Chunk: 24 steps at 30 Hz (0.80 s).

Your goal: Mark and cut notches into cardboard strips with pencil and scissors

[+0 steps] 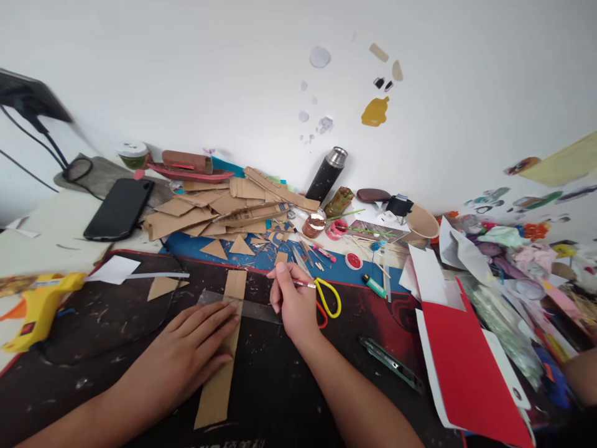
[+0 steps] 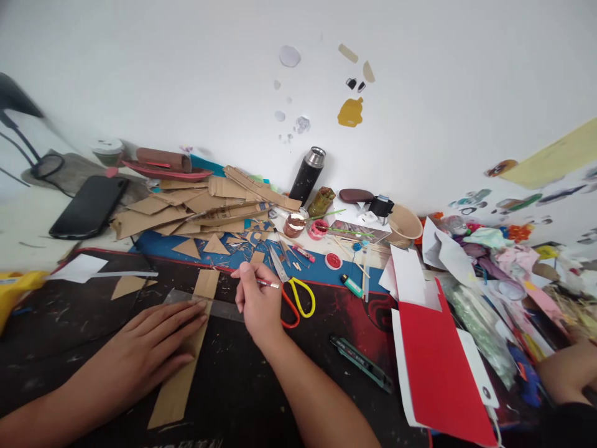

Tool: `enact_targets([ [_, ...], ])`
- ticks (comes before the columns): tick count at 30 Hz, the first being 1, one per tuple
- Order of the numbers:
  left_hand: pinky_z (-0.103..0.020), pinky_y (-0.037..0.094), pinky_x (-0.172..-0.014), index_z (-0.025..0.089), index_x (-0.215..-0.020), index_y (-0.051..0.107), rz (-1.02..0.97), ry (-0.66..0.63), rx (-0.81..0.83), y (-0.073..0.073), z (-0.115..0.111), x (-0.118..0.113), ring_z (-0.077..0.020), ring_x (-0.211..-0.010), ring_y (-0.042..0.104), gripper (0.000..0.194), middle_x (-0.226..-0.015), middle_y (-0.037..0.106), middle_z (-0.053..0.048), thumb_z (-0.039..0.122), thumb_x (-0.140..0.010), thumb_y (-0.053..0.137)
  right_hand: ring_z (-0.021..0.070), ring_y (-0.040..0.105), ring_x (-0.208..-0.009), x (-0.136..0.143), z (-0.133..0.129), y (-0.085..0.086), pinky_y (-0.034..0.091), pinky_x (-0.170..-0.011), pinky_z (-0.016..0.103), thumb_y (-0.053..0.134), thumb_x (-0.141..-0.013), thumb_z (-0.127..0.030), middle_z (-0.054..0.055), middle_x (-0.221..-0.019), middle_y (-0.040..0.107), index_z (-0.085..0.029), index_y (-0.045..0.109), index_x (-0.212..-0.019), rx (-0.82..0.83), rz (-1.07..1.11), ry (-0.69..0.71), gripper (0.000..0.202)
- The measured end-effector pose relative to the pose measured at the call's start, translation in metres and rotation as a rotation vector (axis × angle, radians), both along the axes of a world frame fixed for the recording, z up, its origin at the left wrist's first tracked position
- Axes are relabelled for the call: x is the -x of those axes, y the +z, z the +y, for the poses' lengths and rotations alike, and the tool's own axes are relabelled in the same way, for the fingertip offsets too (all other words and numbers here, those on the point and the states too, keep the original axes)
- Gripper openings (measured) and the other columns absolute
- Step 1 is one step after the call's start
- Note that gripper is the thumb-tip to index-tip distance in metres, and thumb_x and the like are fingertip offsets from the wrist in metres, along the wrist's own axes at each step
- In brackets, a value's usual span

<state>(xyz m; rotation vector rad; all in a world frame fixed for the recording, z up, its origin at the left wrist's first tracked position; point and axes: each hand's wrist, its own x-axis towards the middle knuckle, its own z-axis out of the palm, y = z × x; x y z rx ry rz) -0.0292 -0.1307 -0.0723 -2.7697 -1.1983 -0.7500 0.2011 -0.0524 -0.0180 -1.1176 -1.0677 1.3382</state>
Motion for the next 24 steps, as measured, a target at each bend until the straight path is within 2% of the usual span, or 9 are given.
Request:
enact_targets([
  [4, -0.045, 0.052, -0.114, 0.019, -0.142, 0.076, 0.024, -0.017, -0.067, 0.007, -0.001, -0.011, -0.0308, -0.133, 0.072, 0.043, -0.148, 0.079, -0.013, 0.043, -0.120, 0.049, 0.0089, 0.040, -0.039, 0.007, 0.008, 0.004, 0.033, -0.042, 0.023, 0.073, -0.096, -0.082, -0.008, -0.048, 0.051, -0.022, 0.068, -0.081, -0.030, -0.017, 0.034, 0.062],
  [9, -0.044, 0.050, -0.118, 0.019, -0.151, 0.072, -0.005, -0.008, -0.075, 0.012, -0.006, -0.011, -0.0309, -0.139, 0.070, 0.040, -0.154, 0.075, -0.013, 0.029, -0.116, 0.055, 0.0094, 0.038, -0.038, 0.013, 0.019, -0.002, 0.031, -0.042, 0.024, 0.072, -0.095, -0.083, -0.009, -0.047, 0.049, -0.023, 0.066, -0.083, 0.017, -0.009, 0.039, 0.062],
  [15, -0.048, 0.051, -0.115, 0.017, -0.154, 0.069, 0.036, 0.054, -0.044, 0.006, -0.006, -0.012, -0.0342, -0.137, 0.072, 0.046, -0.154, 0.075, -0.016, 0.038, -0.117, 0.052, 0.0097, 0.040, -0.040, 0.021, 0.023, -0.006, 0.035, -0.042, 0.024, 0.071, -0.096, -0.083, -0.009, -0.050, 0.051, -0.023, 0.067, -0.083, 0.020, -0.013, 0.078, 0.061],
  [24, -0.050, 0.050, -0.115, 0.009, -0.162, 0.059, 0.072, 0.080, -0.012, 0.008, -0.006, -0.015, -0.0380, -0.136, 0.070, 0.059, -0.152, 0.074, -0.022, 0.046, -0.117, 0.051, 0.0096, 0.040, -0.040, 0.030, 0.027, -0.013, 0.034, -0.042, 0.024, 0.071, -0.095, -0.083, -0.009, -0.051, 0.051, -0.024, 0.068, -0.083, 0.014, 0.029, 0.131, 0.061],
])
